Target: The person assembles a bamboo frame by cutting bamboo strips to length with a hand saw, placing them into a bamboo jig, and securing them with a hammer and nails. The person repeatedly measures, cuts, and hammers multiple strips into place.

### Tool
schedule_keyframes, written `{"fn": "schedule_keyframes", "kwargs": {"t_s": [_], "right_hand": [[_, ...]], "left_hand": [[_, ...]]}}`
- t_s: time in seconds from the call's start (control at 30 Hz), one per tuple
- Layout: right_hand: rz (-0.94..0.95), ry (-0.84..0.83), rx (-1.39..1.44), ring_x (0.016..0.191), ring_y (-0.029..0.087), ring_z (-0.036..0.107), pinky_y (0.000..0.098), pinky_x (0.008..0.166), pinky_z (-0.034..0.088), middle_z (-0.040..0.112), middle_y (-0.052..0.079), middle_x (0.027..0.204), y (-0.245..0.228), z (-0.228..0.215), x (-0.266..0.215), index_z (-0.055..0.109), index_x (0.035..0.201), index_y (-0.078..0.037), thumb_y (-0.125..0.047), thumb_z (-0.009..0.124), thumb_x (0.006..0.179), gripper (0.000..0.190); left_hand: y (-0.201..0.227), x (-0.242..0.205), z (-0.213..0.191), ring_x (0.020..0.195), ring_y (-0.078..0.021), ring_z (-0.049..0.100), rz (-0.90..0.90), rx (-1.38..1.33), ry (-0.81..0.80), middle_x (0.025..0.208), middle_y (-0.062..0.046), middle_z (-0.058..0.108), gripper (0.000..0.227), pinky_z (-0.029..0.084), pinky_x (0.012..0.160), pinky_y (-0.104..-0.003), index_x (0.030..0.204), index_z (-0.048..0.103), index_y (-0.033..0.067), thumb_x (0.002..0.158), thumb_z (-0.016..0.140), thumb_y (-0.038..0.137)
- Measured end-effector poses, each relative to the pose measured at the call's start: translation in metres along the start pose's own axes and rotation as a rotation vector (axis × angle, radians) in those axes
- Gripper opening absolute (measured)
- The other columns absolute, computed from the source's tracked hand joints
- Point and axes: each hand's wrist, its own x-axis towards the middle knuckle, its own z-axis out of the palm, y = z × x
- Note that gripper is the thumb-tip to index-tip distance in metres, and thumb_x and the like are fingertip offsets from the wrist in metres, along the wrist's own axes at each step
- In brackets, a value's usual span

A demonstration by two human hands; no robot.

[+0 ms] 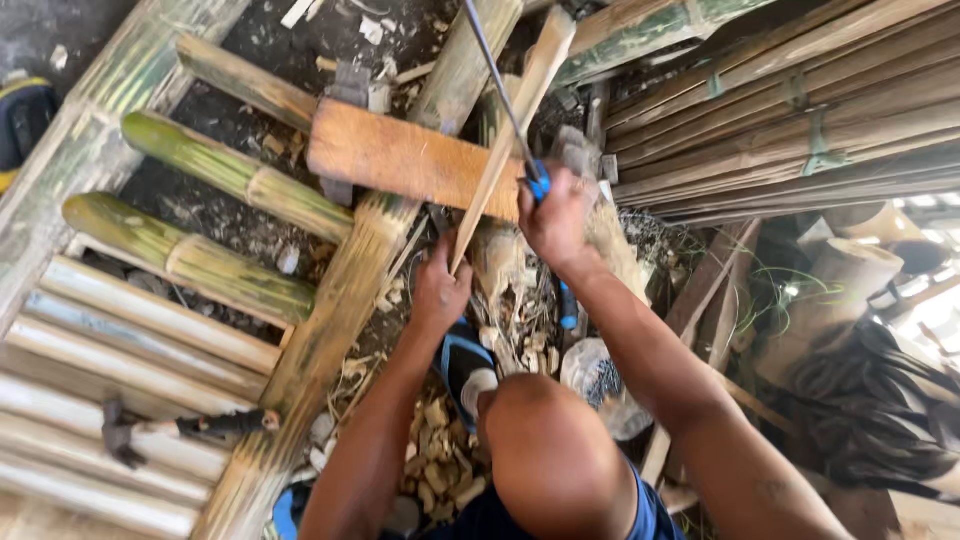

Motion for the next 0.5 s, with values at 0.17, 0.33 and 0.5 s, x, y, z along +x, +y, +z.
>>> {"fn": "schedule_keyframes", "kwargs": {"t_s": [0.17, 0.33, 0.5], "right_hand": [[0.170, -0.395, -0.237, 0.072, 0.052, 0.067, 0.0620, 0.064, 0.052, 0.068, 0.029, 0.077, 0.000, 0.010, 0.004, 0.044, 0.118, -0.001, -0.029, 0.062, 0.102, 0.037], [0.266, -0.373, -0.134, 0.077, 0.053, 0.068, 0.0614, 0.068, 0.054, 0.070, 0.030, 0.082, 0.014, 0.020, 0.002, 0.043, 0.120, -0.002, -0.030, 0.056, 0.105, 0.035], [0.294, -0.412, -0.146, 0.084, 0.054, 0.068, 0.0632, 0.077, 0.052, 0.070, 0.034, 0.088, 0.041, 0.051, -0.017, 0.045, 0.126, -0.002, -0.030, 0.061, 0.099, 0.042]], "left_hand": [[-0.022, -0.008, 0.012, 0.089, -0.0431, 0.071, 0.065, 0.075, -0.035, 0.098, -0.028, 0.071, 0.038, 0.058, 0.078, -0.049, 0.123, 0.067, 0.0125, 0.086, 0.064, 0.008], [-0.053, 0.012, 0.009, 0.090, -0.0448, 0.070, 0.120, 0.060, 0.089, 0.103, -0.028, 0.071, 0.043, 0.058, 0.078, -0.050, 0.132, 0.062, 0.0139, 0.090, 0.064, 0.020], [-0.036, 0.018, -0.020, 0.085, -0.0456, 0.071, 0.015, 0.449, 0.036, 0.113, -0.028, 0.070, 0.059, 0.058, 0.072, -0.053, 0.145, 0.049, 0.0142, 0.095, 0.066, 0.042]]}}
